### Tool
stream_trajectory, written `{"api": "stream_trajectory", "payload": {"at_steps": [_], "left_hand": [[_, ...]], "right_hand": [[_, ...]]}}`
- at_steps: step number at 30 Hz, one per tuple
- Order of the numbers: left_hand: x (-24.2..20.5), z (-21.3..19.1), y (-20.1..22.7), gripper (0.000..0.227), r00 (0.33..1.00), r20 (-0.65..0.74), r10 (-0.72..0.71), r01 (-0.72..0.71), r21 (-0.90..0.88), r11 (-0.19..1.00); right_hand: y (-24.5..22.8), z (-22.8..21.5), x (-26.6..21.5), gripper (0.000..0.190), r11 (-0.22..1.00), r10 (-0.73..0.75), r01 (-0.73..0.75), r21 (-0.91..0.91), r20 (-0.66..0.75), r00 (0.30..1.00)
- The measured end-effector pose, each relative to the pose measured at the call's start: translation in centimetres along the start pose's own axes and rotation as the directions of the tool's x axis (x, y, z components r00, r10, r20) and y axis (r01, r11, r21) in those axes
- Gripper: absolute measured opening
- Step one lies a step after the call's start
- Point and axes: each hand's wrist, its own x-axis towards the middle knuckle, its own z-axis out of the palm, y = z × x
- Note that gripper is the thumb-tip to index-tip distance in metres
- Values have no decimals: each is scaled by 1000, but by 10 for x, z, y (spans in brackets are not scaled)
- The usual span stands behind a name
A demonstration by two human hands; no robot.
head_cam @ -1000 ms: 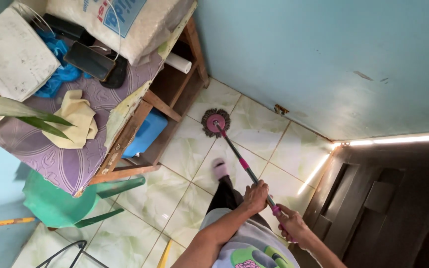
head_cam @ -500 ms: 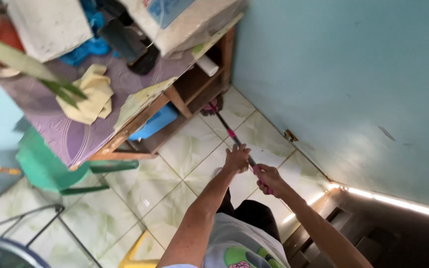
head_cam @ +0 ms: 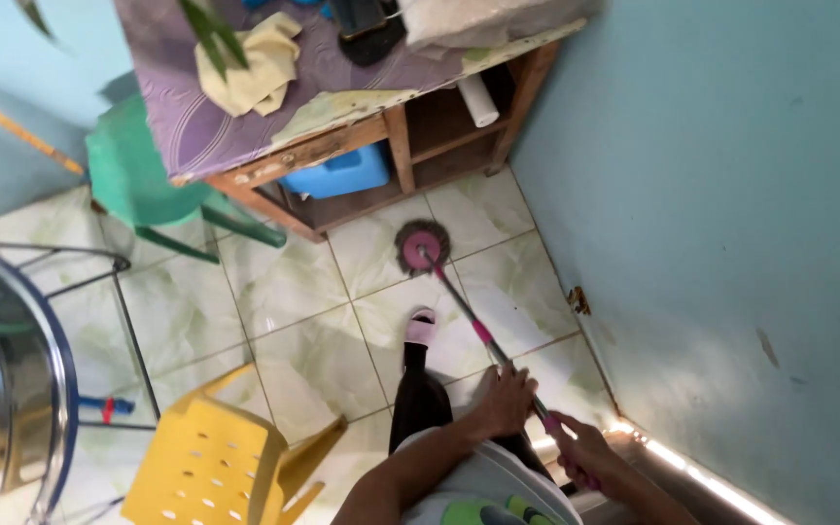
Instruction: Mopping the floor in a water production facility.
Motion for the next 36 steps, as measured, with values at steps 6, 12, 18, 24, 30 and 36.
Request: {"api": "stream_trajectory", "payload": {"at_steps": [6, 12, 18, 24, 30, 36], "left_hand": [[-11, 53, 0, 60, 988, -118, -97, 101, 29, 994], [20, 24, -100, 53, 958, -179, -225, 246, 107, 963], [18, -23, -69, 57, 899, -113, -423, 436, 128, 891], [-7, 52, 18, 46, 948, -190, -255, 244, -84, 966], [-44, 44, -11, 50, 912, -279, -302, 282, -111, 953], [-39, 21, -116, 37, 806, -504, -312, 322, -69, 944]], "right_hand": [[23, 9, 16, 59, 998, 20, -22, -58, -32, 999], [-57, 48, 72, 38, 994, -89, 82, 70, 107, 990], [-64, 37, 66, 39, 986, -138, 151, -64, 179, 974], [4, -26, 25, 59, 922, -25, 55, -384, 82, 996], [26, 3, 84, 49, 938, -212, 219, -269, 53, 976], [-69, 82, 87, 48, 963, -64, 93, -254, 118, 991]]}}
